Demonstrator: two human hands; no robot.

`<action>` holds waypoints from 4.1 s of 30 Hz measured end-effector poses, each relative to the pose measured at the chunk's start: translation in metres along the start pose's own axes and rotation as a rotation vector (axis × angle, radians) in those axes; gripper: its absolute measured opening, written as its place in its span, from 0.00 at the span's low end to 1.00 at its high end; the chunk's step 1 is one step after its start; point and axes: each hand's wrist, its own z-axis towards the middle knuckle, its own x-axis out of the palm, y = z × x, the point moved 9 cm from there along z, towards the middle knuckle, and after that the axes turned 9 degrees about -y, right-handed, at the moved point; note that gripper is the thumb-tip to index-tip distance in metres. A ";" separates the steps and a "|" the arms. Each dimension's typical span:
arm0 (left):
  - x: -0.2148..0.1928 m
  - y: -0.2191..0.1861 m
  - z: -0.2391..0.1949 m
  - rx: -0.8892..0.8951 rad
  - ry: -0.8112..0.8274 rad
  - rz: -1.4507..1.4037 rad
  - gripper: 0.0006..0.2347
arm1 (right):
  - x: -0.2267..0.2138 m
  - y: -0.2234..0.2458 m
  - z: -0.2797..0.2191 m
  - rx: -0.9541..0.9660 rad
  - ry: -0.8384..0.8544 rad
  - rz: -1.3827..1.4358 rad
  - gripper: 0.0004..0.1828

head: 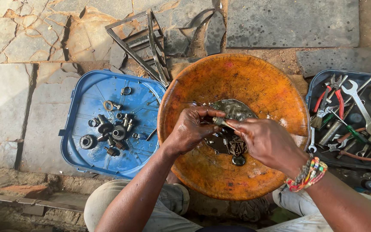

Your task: The person scrubs small mechanical parts with a toothbrush inside an orange bowl filled with liquid. They pick up parts from a blue tray, clean them, and place them back into the tray.

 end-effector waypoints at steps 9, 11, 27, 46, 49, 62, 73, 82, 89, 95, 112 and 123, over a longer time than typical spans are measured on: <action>-0.012 0.001 0.005 0.095 -0.175 -0.330 0.10 | 0.058 -0.017 0.002 0.137 0.153 0.261 0.17; -0.027 0.014 0.006 -0.030 -0.340 -0.151 0.13 | 0.044 -0.027 0.006 0.171 0.120 0.323 0.17; 0.020 -0.002 0.003 -0.245 -0.127 -0.952 0.55 | 0.006 0.017 0.021 -0.131 -0.253 -0.024 0.25; 0.028 0.005 0.004 -0.215 0.000 -1.058 0.56 | 0.009 0.003 0.019 -0.041 -0.166 -0.079 0.24; 0.020 0.004 0.007 -0.215 -0.037 -1.078 0.55 | 0.016 0.046 -0.002 -0.345 -0.316 -0.060 0.30; 0.023 0.009 0.002 -0.271 -0.065 -0.998 0.56 | 0.002 0.043 0.005 -0.371 -0.334 -0.202 0.31; 0.014 0.024 0.005 -0.280 -0.151 -1.089 0.54 | 0.030 0.049 -0.016 -0.368 -0.269 -0.146 0.25; 0.013 0.019 0.007 -0.218 -0.079 -1.101 0.54 | 0.007 0.054 -0.006 -0.240 -0.282 -0.001 0.24; 0.014 0.011 0.011 -0.229 -0.128 -1.148 0.47 | 0.012 0.053 -0.003 -0.432 -0.367 -0.142 0.30; 0.015 0.028 0.013 -0.258 -0.164 -0.862 0.20 | -0.010 0.014 0.021 -0.015 -0.234 0.016 0.21; 0.011 0.056 0.022 -0.244 -0.280 -1.026 0.23 | 0.071 -0.011 0.005 -0.109 -0.201 0.114 0.23; 0.000 0.066 0.032 -0.057 -0.241 -0.568 0.15 | 0.034 -0.007 0.012 0.085 -0.208 0.213 0.15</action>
